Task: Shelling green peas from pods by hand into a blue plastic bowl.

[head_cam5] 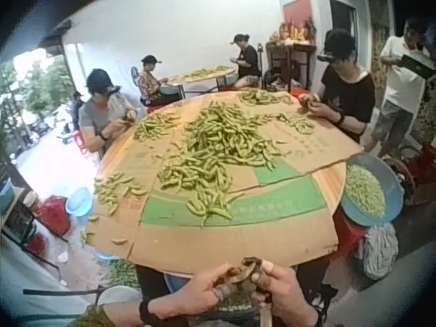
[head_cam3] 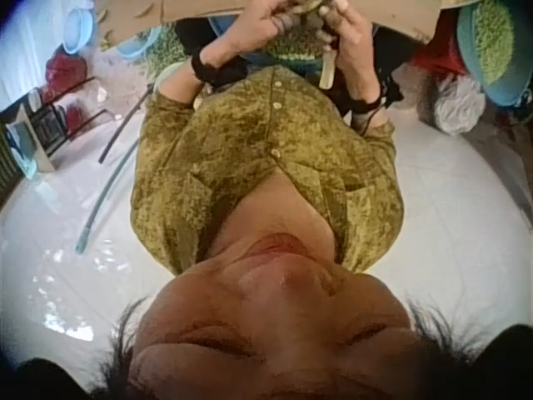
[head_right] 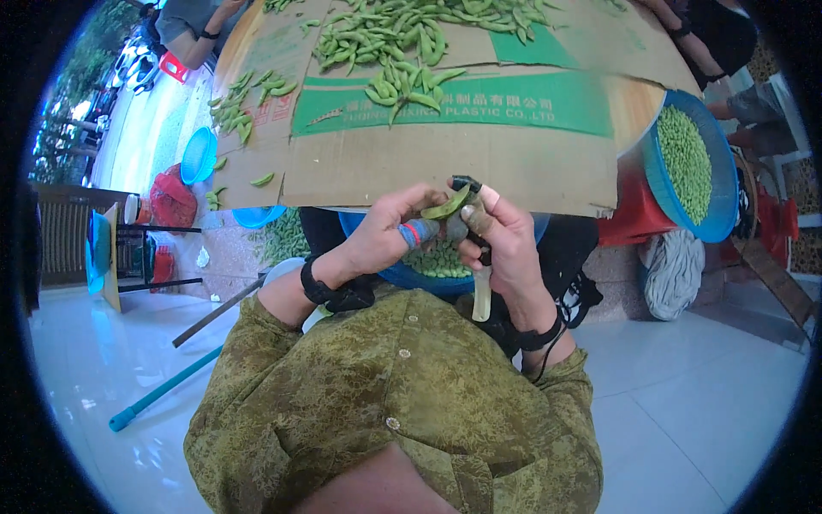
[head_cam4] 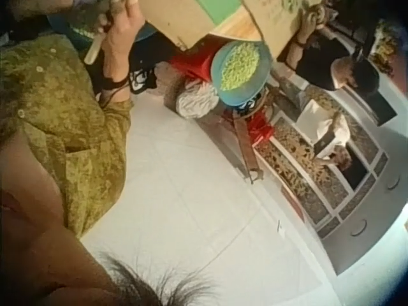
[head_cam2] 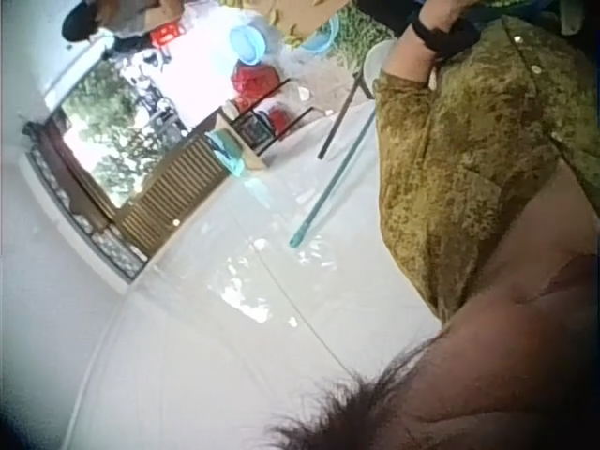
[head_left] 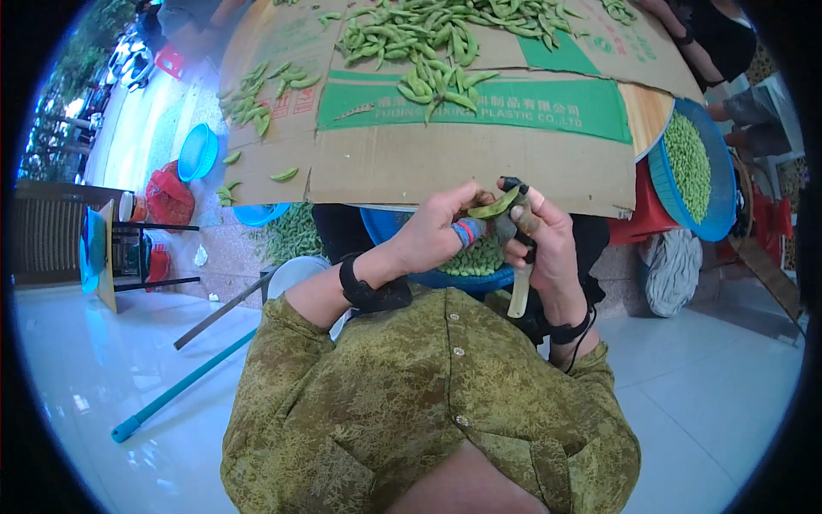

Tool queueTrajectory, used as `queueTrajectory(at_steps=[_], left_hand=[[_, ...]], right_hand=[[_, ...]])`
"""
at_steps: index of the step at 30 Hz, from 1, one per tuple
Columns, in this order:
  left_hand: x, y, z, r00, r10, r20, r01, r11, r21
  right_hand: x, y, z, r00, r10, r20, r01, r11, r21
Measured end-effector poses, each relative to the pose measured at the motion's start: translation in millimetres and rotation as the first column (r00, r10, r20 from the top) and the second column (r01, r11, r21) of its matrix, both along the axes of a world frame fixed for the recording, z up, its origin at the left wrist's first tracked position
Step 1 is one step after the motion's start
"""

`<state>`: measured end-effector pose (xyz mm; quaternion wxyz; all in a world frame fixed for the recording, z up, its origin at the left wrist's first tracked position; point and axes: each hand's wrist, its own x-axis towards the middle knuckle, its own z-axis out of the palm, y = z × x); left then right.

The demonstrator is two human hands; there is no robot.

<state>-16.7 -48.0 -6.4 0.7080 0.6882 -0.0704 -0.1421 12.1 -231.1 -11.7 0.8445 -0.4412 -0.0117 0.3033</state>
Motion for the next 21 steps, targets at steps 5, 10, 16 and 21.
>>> queueTrajectory(at_steps=[5,10,16,21], left_hand=[[-3,4,-6,0.986,-0.099,0.136,0.076,0.983,0.166],[-8,0,-4,0.917,0.129,0.379,-0.185,0.976,0.116],[14,59,31,0.710,-0.079,0.700,-0.615,0.416,0.670],[73,79,28,0.687,-0.213,0.695,-0.603,0.366,0.709]], right_hand=[[0,-5,-12,0.999,-0.004,-0.053,0.010,0.994,0.108],[-8,3,-10,1.000,0.009,-0.021,-0.007,0.995,0.096],[-6,8,-18,0.991,-0.053,0.121,0.050,0.998,0.033],[9,14,-17,0.988,-0.124,0.096,0.116,0.990,0.085]])
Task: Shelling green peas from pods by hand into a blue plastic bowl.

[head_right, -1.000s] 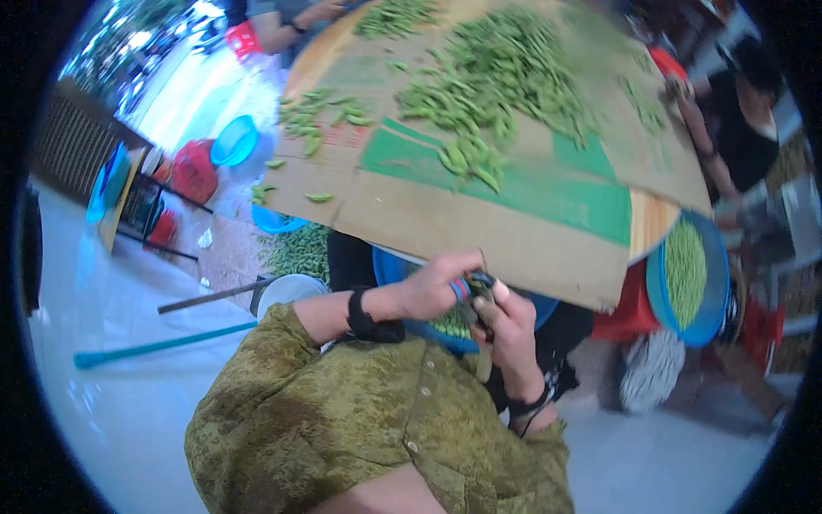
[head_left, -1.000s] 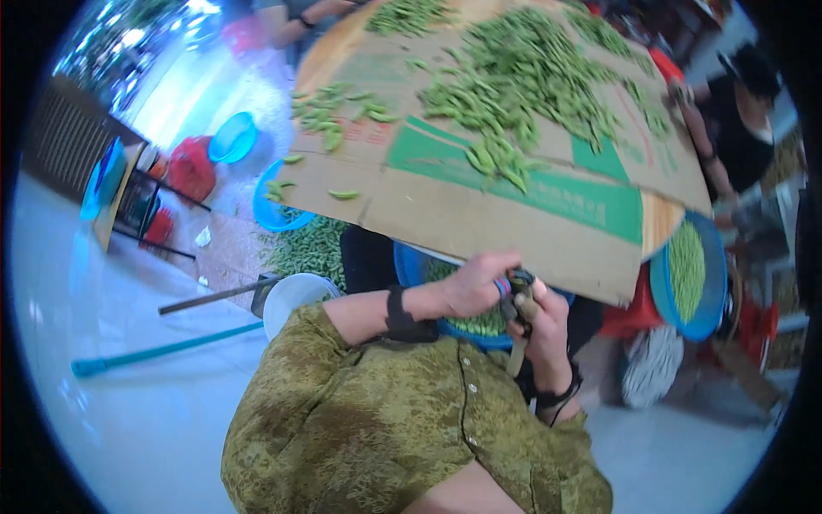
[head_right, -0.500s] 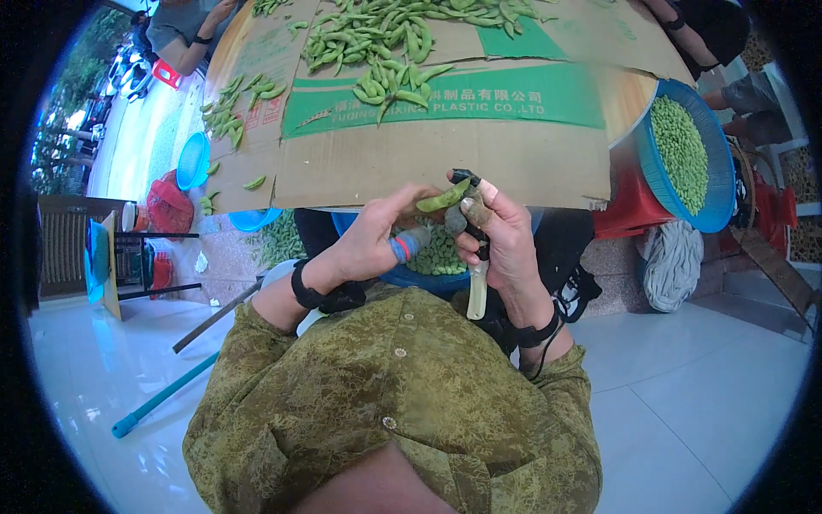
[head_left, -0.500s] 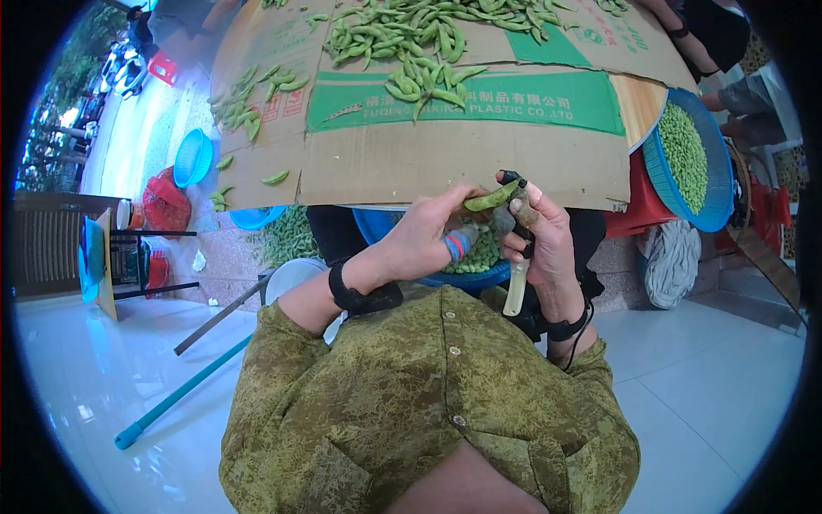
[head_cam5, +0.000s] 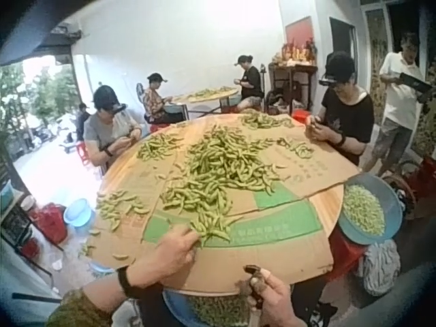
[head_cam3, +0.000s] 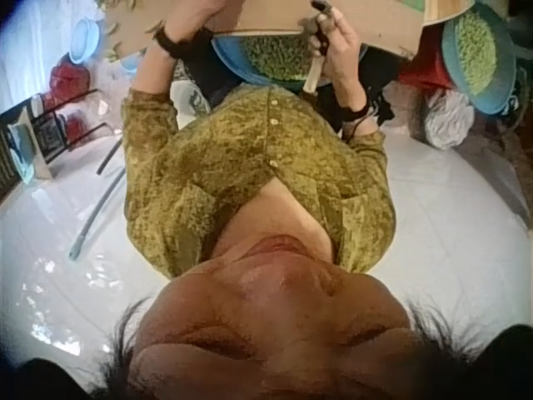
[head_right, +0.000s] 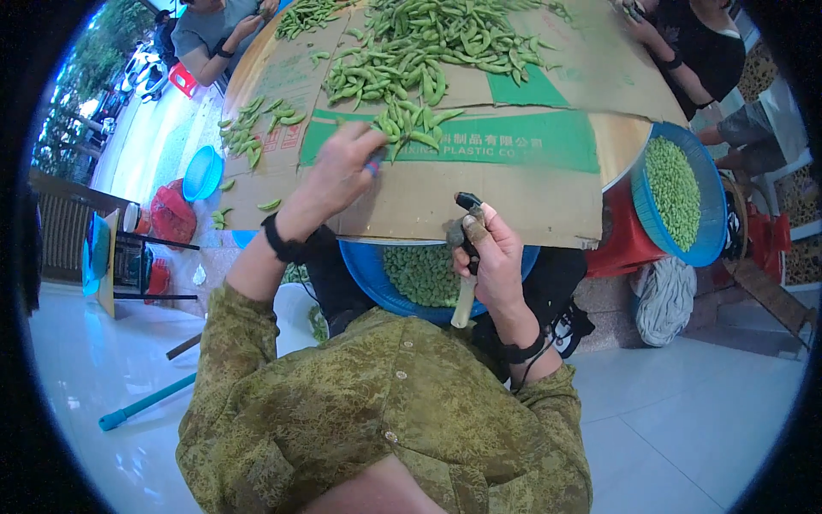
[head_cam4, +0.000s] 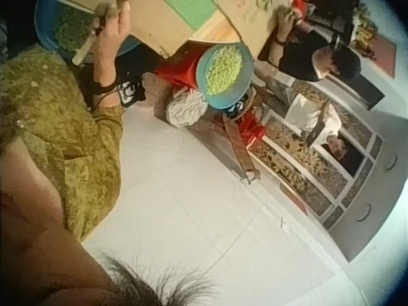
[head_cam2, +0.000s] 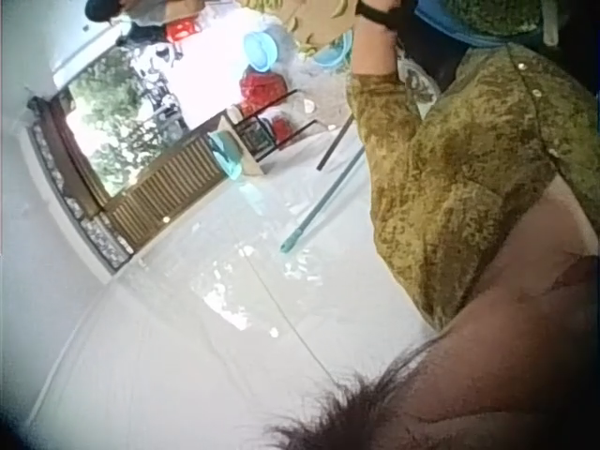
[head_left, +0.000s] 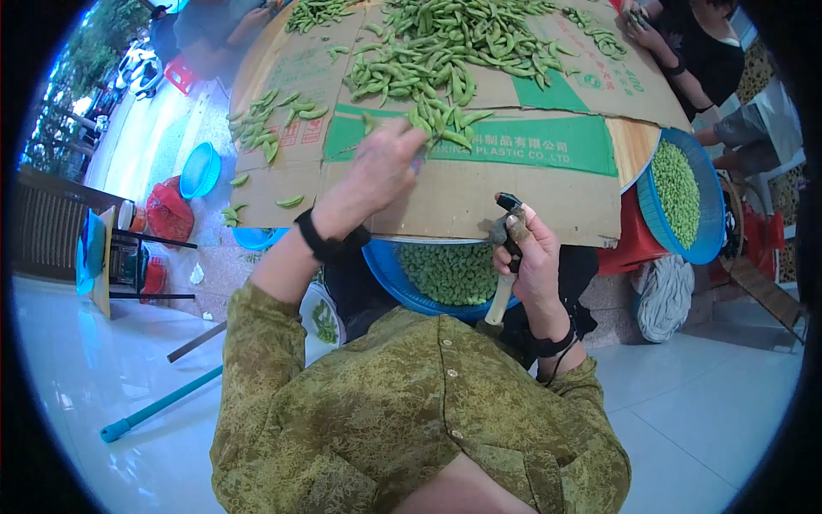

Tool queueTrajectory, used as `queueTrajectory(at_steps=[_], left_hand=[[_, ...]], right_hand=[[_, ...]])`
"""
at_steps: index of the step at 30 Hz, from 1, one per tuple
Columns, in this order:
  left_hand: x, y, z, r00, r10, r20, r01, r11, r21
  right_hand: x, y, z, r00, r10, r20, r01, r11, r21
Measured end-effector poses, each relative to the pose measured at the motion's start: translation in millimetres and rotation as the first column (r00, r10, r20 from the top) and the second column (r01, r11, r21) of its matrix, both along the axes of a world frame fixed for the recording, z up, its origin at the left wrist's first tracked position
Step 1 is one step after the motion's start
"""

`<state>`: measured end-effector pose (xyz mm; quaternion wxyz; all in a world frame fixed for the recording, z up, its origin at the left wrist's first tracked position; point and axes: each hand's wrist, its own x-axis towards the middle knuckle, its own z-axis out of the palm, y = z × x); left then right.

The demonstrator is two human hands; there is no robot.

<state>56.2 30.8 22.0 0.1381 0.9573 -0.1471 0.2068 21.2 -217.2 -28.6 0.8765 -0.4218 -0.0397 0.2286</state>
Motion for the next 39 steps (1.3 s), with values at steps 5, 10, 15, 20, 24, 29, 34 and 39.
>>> queueTrajectory(at_steps=[5,10,15,20,24,29,34,39], left_hand=[[42,-35,-26,0.918,-0.015,-0.397,-0.077,0.974,-0.215],[37,-32,-46,0.986,0.019,-0.163,-0.036,0.994,-0.107],[10,-34,-23,0.953,-0.116,-0.278,-0.051,0.848,-0.528],[-26,-50,-20,0.777,-0.432,-0.458,-0.277,0.420,-0.864],[-40,-61,-20,0.761,-0.480,-0.437,-0.323,0.304,-0.896],[-45,-63,-30,0.769,-0.458,-0.446,-0.332,0.311,-0.890],[-53,-64,-33,0.851,-0.354,-0.387,-0.222,0.426,-0.877],[-53,-65,-44,0.866,-0.352,-0.356,-0.239,0.334,-0.912]], right_hand=[[12,5,-12,0.995,-0.079,0.057,0.082,0.995,-0.059],[10,6,-11,0.996,-0.068,0.064,0.072,0.995,-0.062],[11,7,-11,0.995,-0.041,0.088,0.049,0.994,-0.097],[4,9,-13,0.997,-0.022,0.069,0.028,0.996,-0.090],[-5,14,-6,0.994,0.080,0.080,-0.075,0.995,-0.071],[-11,15,-8,0.996,0.073,0.054,-0.072,0.997,-0.031],[-13,16,-9,0.994,0.050,0.099,-0.041,0.995,-0.093],[-15,21,-14,0.979,-0.017,0.202,0.064,0.972,-0.227]])
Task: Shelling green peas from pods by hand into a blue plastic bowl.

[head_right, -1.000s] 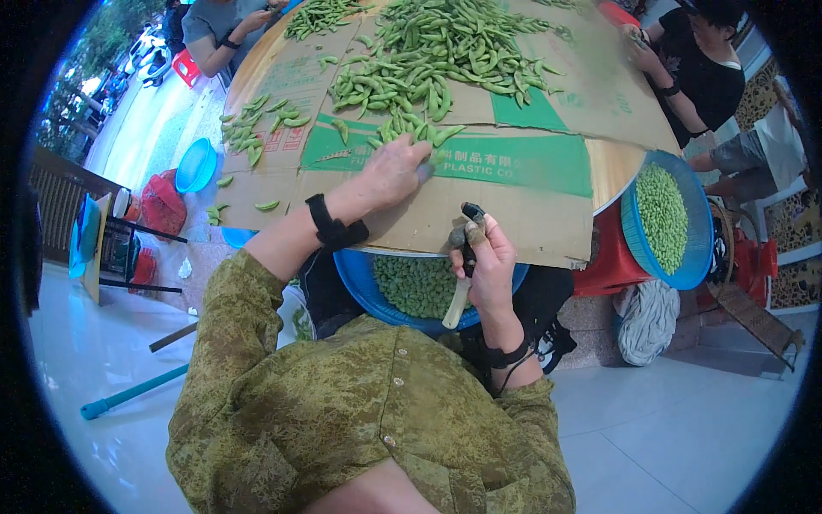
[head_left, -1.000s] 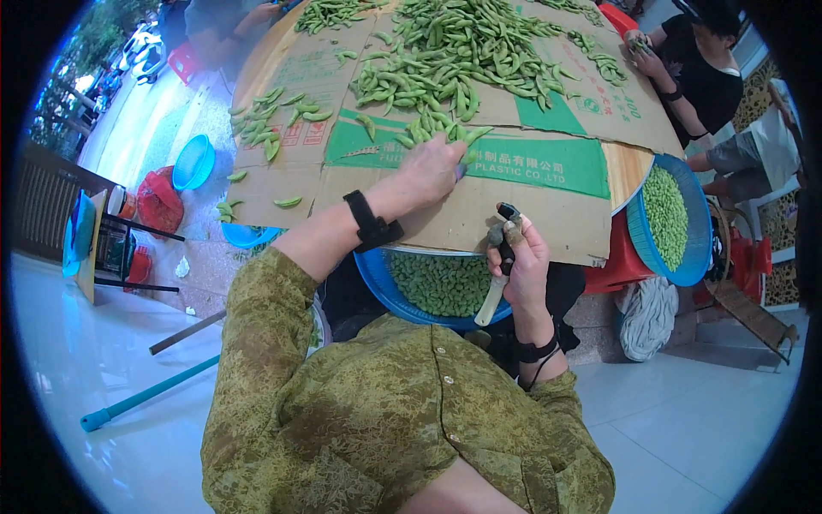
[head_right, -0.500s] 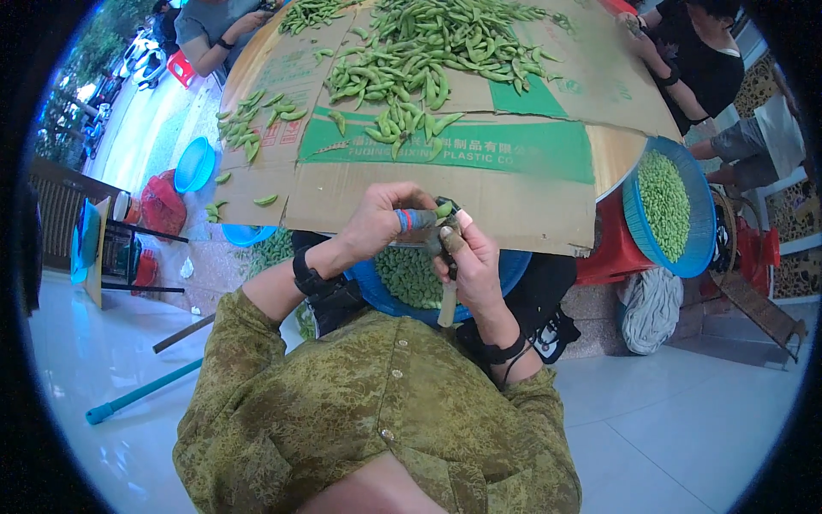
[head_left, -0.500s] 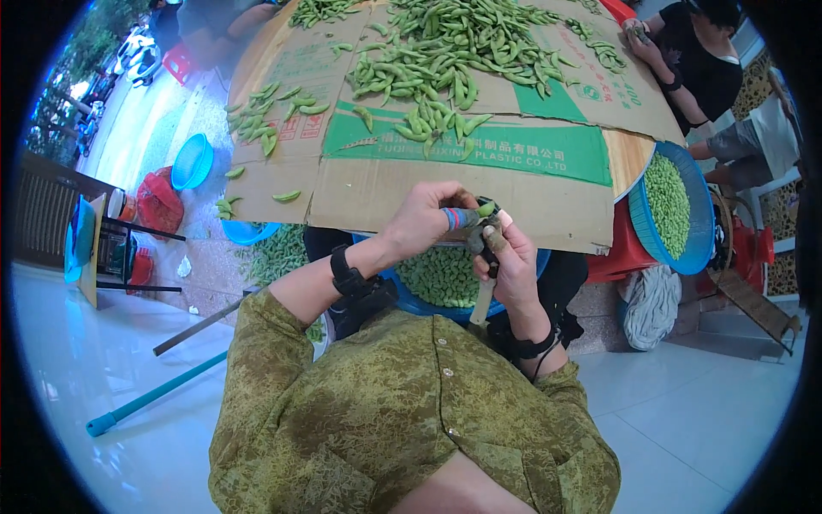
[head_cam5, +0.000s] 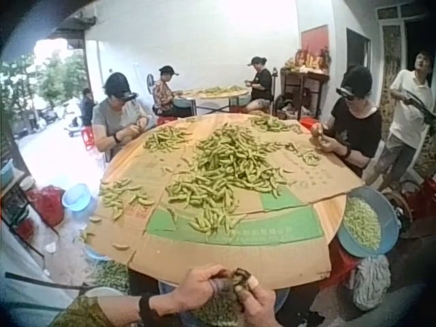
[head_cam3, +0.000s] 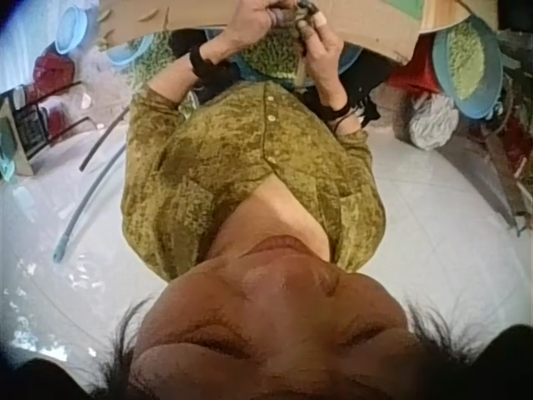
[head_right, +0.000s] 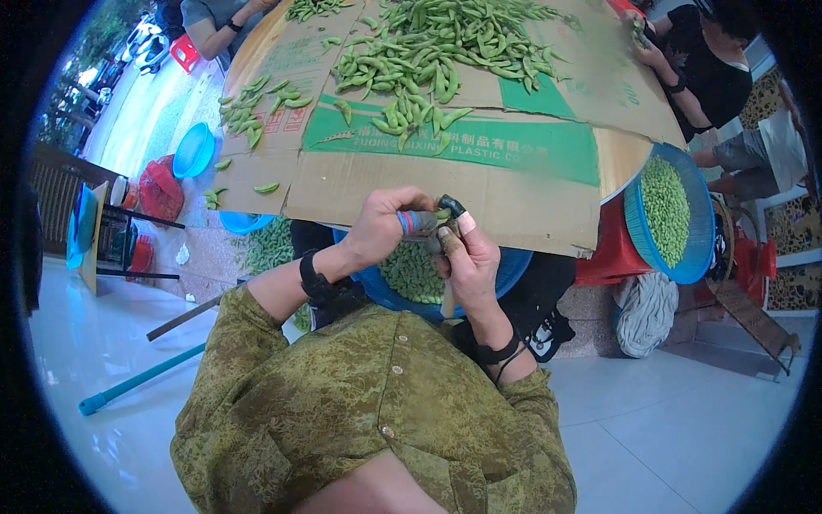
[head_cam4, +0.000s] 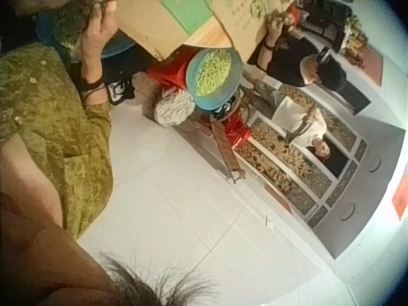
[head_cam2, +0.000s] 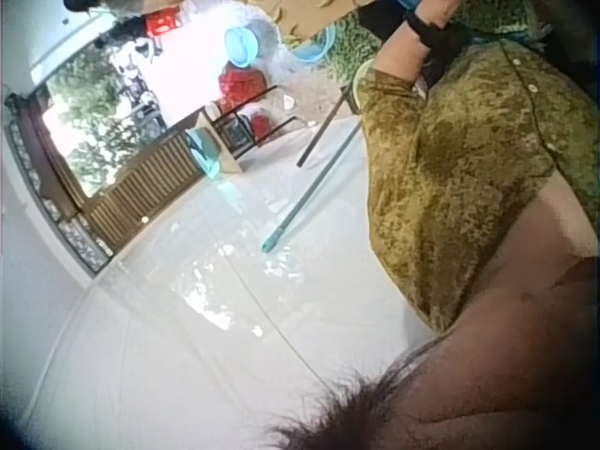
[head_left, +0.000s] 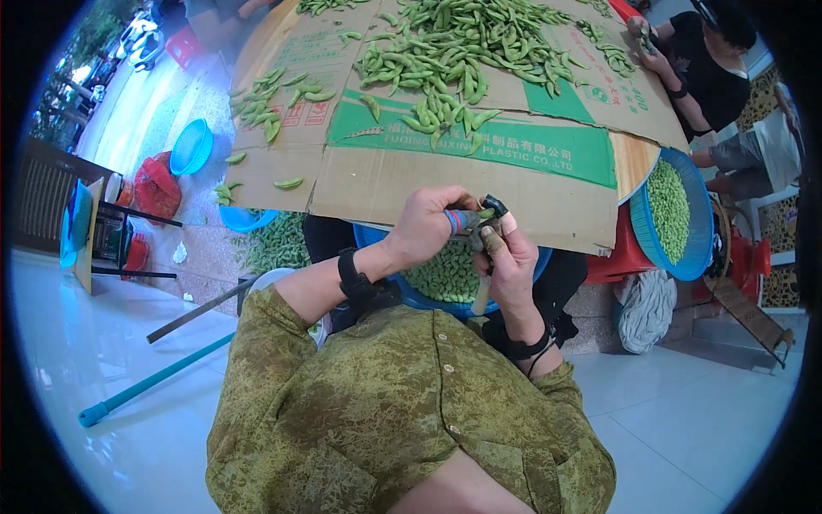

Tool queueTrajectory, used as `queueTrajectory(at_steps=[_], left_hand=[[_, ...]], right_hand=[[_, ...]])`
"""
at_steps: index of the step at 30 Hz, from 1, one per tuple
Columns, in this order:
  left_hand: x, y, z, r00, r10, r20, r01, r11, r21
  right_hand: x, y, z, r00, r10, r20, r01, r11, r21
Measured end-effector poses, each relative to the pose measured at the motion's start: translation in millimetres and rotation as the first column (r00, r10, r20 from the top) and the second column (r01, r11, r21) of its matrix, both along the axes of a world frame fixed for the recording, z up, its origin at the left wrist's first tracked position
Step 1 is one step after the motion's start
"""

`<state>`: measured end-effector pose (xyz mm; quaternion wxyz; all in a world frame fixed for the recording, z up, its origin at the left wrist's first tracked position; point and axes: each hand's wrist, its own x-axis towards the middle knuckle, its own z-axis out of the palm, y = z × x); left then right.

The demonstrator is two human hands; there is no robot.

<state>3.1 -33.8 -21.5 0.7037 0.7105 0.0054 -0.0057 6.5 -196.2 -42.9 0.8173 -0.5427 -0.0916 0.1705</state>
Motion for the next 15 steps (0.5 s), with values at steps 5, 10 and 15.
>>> queueTrajectory(at_steps=[5,10,15], left_hand=[[8,11,2,0.913,-0.249,-0.324,0.068,0.874,-0.481],[9,8,-4,0.816,-0.380,-0.435,-0.084,0.667,-0.741],[5,5,-1,0.852,-0.255,-0.457,0.062,0.916,-0.396]], right_hand=[[3,-11,-12,0.963,0.005,0.269,0.042,0.985,-0.167],[11,-6,-22,0.496,0.037,0.867,0.389,0.884,-0.260],[5,-10,-21,0.834,-0.042,0.551,0.289,0.882,-0.371]])
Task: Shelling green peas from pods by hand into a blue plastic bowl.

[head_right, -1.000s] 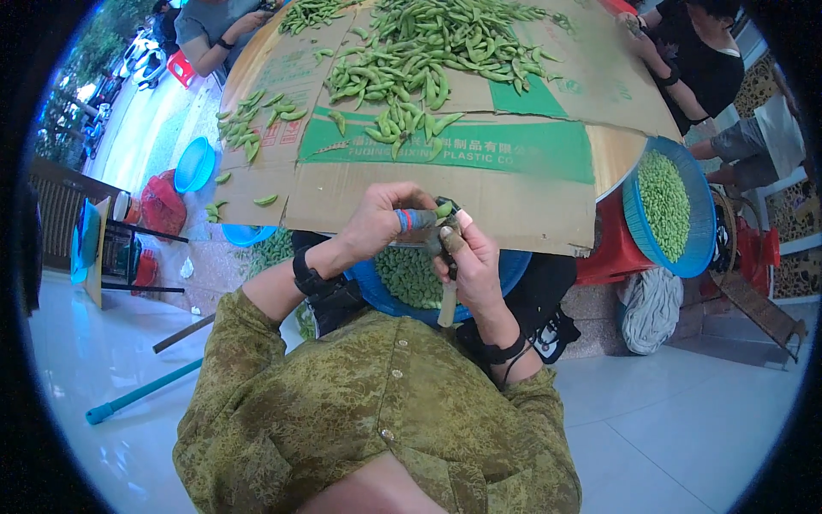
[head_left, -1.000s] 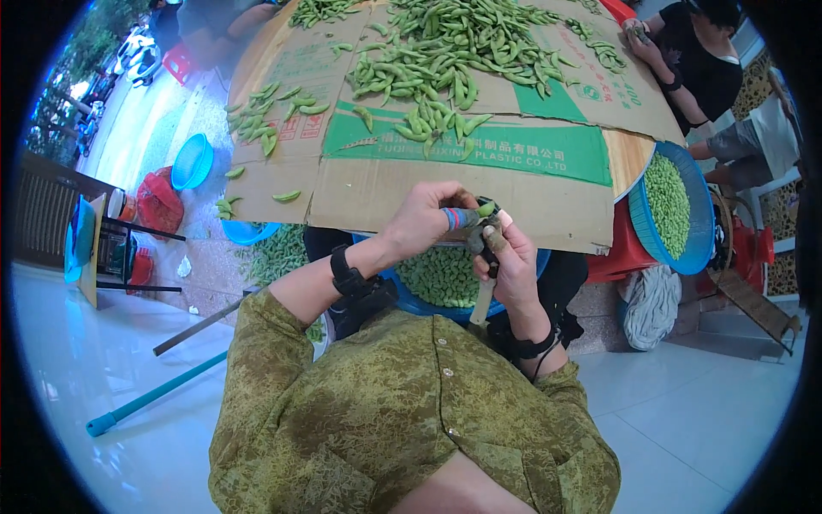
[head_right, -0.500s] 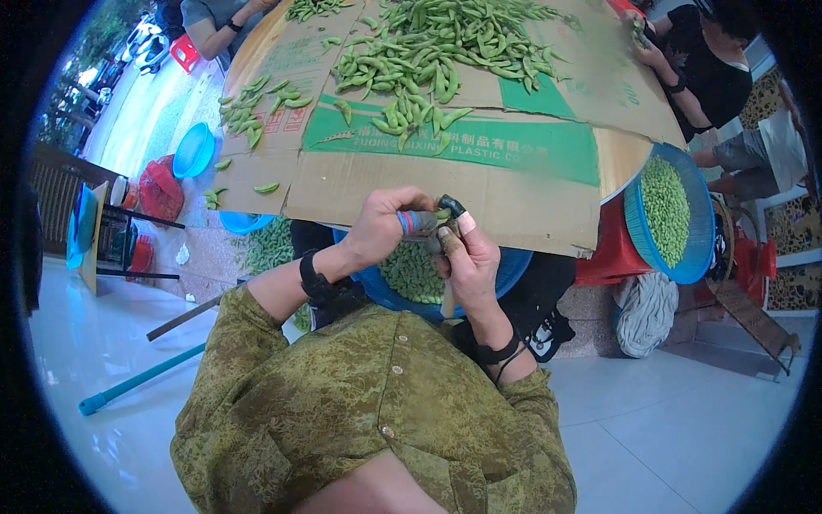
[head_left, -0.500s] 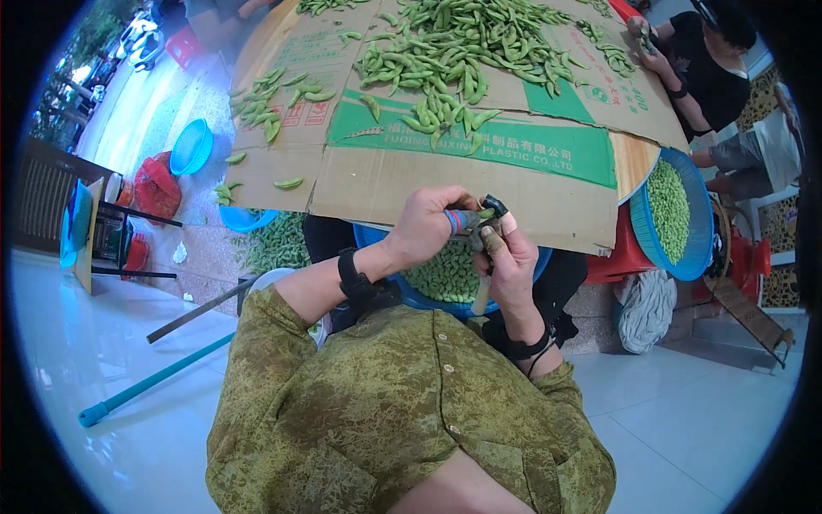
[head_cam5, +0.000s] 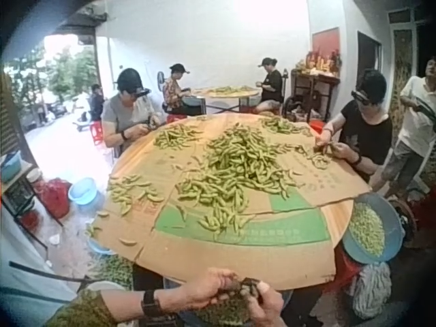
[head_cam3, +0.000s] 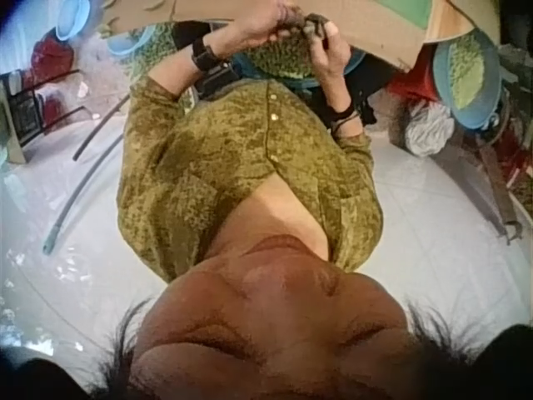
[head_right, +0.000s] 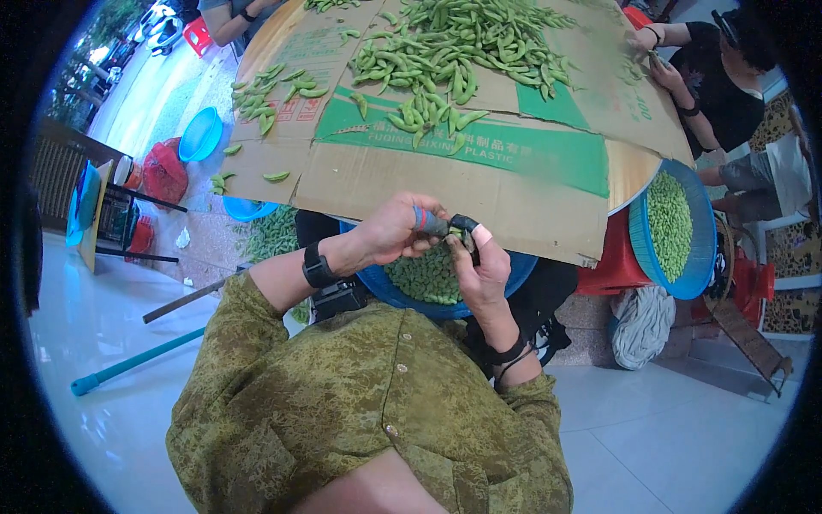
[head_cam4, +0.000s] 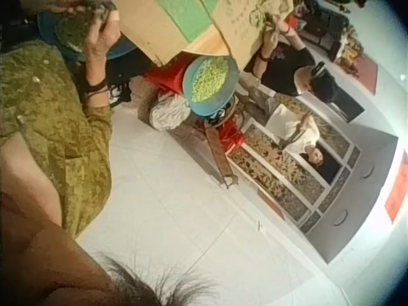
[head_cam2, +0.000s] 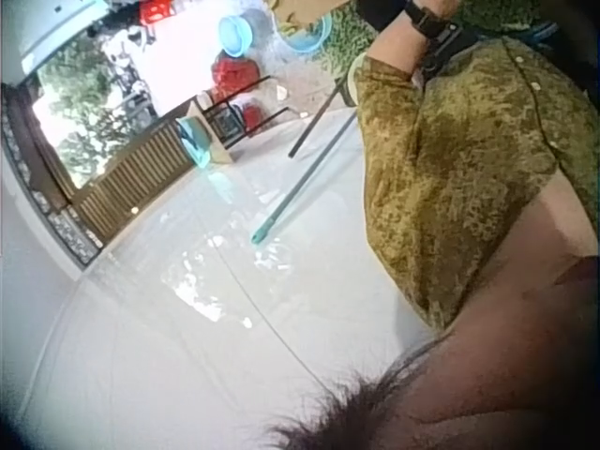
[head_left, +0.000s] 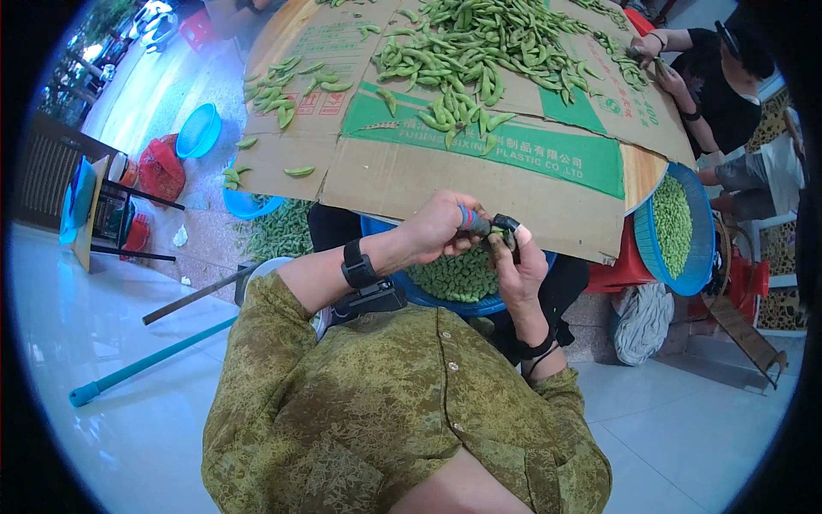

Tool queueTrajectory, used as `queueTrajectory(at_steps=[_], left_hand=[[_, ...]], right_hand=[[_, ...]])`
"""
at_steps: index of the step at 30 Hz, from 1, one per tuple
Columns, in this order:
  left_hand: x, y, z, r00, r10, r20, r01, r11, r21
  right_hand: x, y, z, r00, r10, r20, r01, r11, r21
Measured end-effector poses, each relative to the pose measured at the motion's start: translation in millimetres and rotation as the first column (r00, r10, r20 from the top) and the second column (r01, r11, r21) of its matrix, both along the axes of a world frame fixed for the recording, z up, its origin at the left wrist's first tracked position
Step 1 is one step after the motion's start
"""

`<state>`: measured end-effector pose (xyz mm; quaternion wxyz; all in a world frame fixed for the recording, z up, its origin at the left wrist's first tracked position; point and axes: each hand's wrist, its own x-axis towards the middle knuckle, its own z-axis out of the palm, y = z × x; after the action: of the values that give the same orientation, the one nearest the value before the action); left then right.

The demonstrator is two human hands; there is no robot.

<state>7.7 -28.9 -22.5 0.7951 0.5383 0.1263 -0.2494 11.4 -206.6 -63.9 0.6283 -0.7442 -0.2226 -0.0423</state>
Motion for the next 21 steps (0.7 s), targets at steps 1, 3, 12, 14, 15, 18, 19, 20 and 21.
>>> queueTrajectory(at_steps=[1,3,12,14,15,18,19,20,21], left_hand=[[0,2,0,1.000,0.007,0.003,-0.007,1.000,0.000],[2,8,0,0.999,-0.036,-0.040,0.036,0.999,-0.017],[-18,11,15,0.980,-0.180,0.080,0.146,0.938,0.315],[-25,10,20,0.968,-0.200,0.153,0.127,0.913,0.387],[-28,11,23,0.948,-0.235,0.216,0.115,0.883,0.456],[-26,26,20,0.783,-0.343,0.518,-0.153,0.702,0.695],[-26,33,26,0.629,-0.450,0.634,-0.389,0.524,0.758],[-24,43,36,0.736,-0.485,0.472,-0.341,0.338,0.877],[-17,58,43,0.726,-0.563,0.396,-0.414,0.103,0.905]], right_hand=[[1,0,2,1.000,0.007,0.003,-0.007,1.000,0.000],[4,1,7,0.970,-0.009,0.244,0.032,0.996,-0.089],[7,2,16,0.949,0.145,0.279,-0.082,0.971,-0.224],[5,5,17,0.919,0.160,0.361,-0.075,0.968,-0.239],[3,6,18,0.914,0.163,0.371,-0.077,0.968,-0.237],[0,7,22,0.953,0.113,0.282,-0.056,0.978,-0.202],[-1,3,21,0.951,0.111,0.289,-0.054,0.979,-0.198],[-1,-2,18,0.971,0.151,0.183,-0.112,0.972,-0.209],[-1,-5,18,0.980,0.186,0.074,-0.166,0.962,-0.217]])
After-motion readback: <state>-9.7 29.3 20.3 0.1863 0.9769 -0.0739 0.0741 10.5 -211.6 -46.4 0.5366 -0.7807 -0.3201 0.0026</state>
